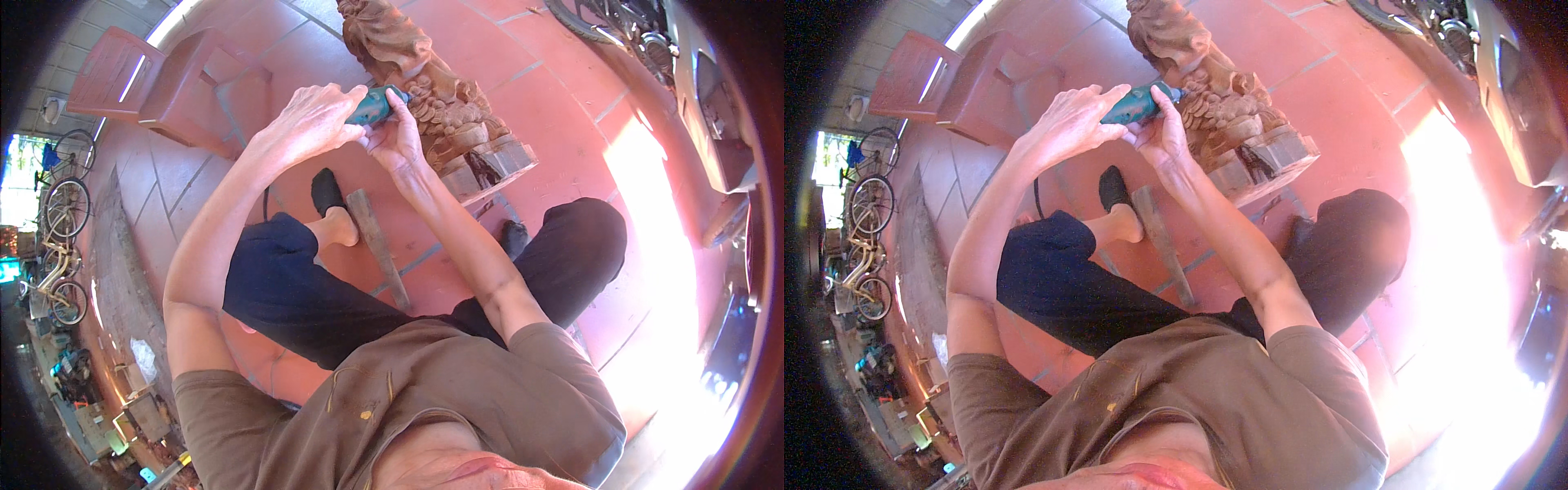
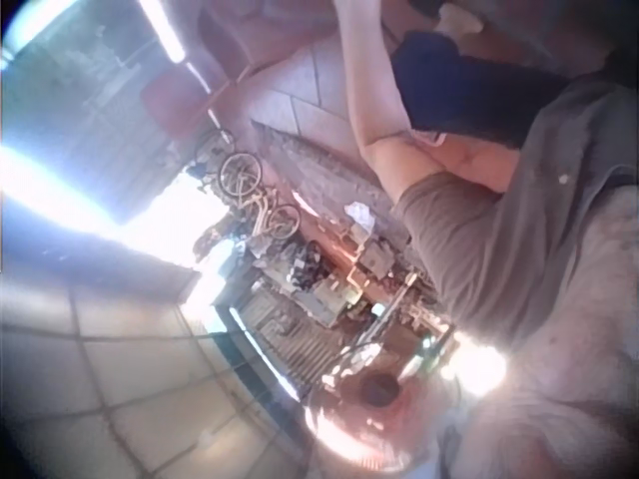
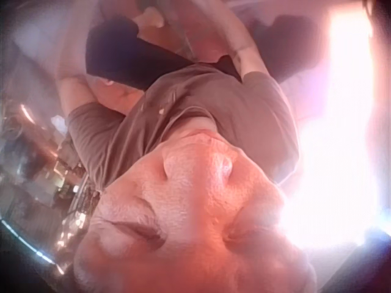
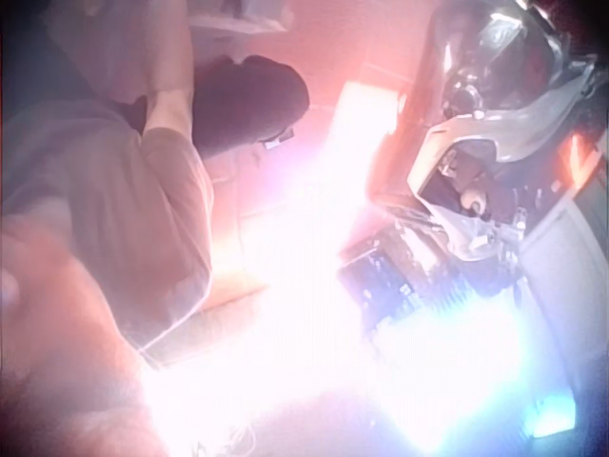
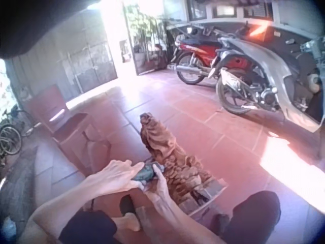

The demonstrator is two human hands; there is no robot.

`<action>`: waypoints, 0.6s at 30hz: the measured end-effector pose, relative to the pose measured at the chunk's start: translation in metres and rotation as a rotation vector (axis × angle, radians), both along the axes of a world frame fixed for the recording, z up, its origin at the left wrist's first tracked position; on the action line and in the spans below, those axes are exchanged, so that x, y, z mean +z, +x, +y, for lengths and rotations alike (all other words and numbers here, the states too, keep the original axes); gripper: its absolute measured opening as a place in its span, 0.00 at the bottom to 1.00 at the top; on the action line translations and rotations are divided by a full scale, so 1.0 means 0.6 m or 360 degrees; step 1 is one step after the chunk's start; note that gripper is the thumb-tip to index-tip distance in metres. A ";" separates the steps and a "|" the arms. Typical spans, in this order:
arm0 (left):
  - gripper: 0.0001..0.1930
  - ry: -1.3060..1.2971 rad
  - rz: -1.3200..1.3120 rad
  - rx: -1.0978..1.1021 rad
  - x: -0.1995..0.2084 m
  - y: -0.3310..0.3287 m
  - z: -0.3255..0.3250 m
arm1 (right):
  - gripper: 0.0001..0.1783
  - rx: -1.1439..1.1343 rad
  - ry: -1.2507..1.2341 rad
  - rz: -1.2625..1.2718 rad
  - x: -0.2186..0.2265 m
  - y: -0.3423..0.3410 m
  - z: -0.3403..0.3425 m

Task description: The person sits on the floor and uses a handheld rotary tool to carve details into a wooden sculpture. They hold the tool with both hands and carefully guide it along the surface of the wood, creating fine grooves and textures.

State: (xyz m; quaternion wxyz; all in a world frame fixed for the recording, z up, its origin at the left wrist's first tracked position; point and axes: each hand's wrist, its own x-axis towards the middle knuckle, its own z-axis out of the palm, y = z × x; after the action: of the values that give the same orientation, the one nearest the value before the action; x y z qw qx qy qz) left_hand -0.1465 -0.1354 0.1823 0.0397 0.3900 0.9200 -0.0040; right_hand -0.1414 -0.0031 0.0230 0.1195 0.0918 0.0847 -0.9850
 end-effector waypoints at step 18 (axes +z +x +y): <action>0.23 0.0027 -0.0180 -0.0146 -0.015 -0.015 -0.019 | 0.20 0.0039 0.0244 0.0007 0.002 0.004 0.009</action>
State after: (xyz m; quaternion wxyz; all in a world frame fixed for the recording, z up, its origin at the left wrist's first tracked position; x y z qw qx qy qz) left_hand -0.1554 -0.1468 0.1731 0.0882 0.4315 0.8975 0.0241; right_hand -0.1387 0.0025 0.0245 0.1240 0.0974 0.1613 -0.9742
